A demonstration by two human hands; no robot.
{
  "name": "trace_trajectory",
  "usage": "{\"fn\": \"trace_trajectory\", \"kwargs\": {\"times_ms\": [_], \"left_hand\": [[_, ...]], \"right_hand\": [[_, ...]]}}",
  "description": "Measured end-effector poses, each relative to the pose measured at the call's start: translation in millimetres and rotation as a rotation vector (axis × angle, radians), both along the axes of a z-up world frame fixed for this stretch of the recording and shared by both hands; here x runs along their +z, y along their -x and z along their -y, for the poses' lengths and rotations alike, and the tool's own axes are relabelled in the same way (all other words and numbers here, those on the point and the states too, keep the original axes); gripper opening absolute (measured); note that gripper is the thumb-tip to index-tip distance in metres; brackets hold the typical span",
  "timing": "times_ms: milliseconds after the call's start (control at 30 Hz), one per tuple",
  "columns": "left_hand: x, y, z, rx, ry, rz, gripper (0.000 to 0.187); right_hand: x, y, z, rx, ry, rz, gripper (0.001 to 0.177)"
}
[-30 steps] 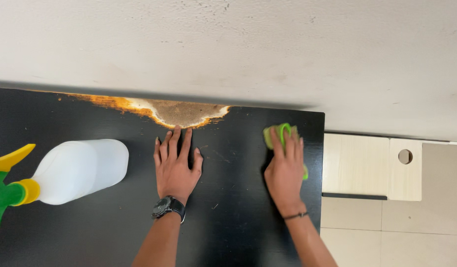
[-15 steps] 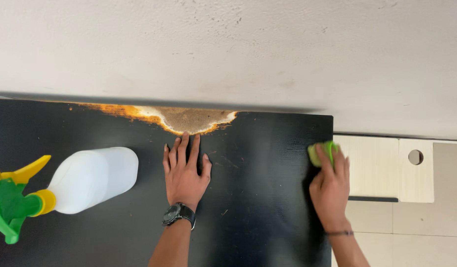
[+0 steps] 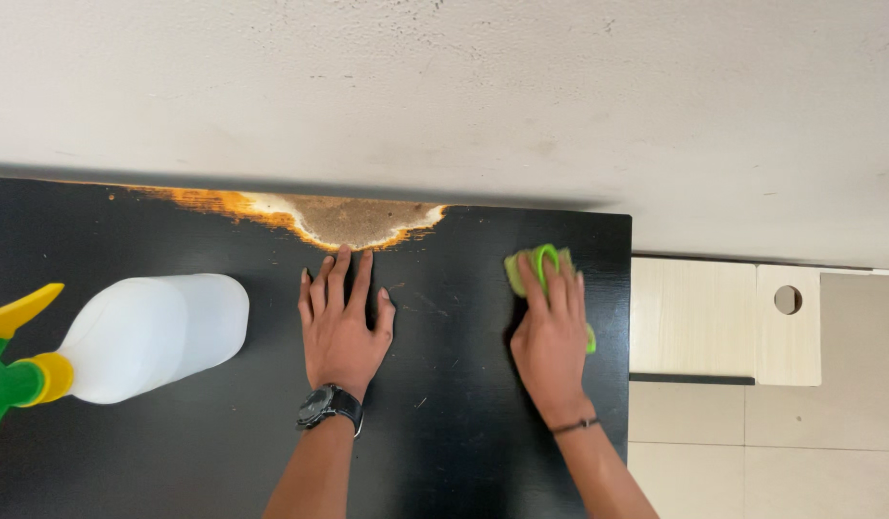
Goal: The person wipes a black table surface with a green cloth, moving the cloth in circular and back-and-forth motions. A spray bottle is present on the table but is not used during the clip.
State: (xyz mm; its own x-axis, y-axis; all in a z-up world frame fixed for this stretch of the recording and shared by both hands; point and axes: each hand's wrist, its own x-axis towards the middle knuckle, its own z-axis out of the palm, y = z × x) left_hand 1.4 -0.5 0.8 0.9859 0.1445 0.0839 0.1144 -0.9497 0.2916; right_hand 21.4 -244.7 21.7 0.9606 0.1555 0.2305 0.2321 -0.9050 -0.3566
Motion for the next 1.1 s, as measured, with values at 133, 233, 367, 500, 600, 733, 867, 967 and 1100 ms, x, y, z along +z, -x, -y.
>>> {"fn": "trace_trajectory", "kwargs": {"times_ms": [133, 233, 367, 500, 600, 733, 867, 967, 1100], "left_hand": [[-0.1, 1.2, 0.0, 0.006, 0.002, 0.006, 0.052], [-0.5, 0.6, -0.1, 0.009, 0.004, 0.002, 0.052], [-1.0, 1.3, -0.2, 0.008, -0.003, 0.013, 0.053], [0.0, 0.4, 0.0, 0.009, -0.002, 0.011, 0.052], [1.2, 1.6, 0.7, 0.004, -0.008, 0.033, 0.053], [1.9, 1.7, 0.8, 0.006, -0.007, 0.032, 0.051], [0.0, 1.9, 1.2, 0.004, -0.013, 0.044, 0.052], [-1.3, 3.4, 1.2, 0.002, -0.02, 0.048, 0.052], [-1.9, 3.9, 1.6, 0.0, -0.026, 0.052, 0.051]], "right_hand": [[0.1, 44.0, 13.0, 0.059, 0.031, -0.097, 0.064], [-4.0, 57.7, 40.6, 0.035, 0.079, -0.098, 0.059], [-12.0, 35.1, 66.5, -0.1, 0.081, -0.048, 0.056], [-16.5, -22.0, 65.4, -0.156, 0.028, 0.041, 0.059], [-19.1, -49.0, 46.8, -0.169, 0.02, 0.078, 0.06], [-14.9, -45.3, 15.5, -0.116, 0.033, 0.08, 0.064], [-5.7, -13.0, -4.1, -0.047, 0.006, 0.046, 0.065], [-2.0, 16.2, -7.7, -0.003, -0.033, 0.013, 0.066], [-3.7, 59.2, 3.9, 0.024, 0.012, -0.083, 0.065]]}}
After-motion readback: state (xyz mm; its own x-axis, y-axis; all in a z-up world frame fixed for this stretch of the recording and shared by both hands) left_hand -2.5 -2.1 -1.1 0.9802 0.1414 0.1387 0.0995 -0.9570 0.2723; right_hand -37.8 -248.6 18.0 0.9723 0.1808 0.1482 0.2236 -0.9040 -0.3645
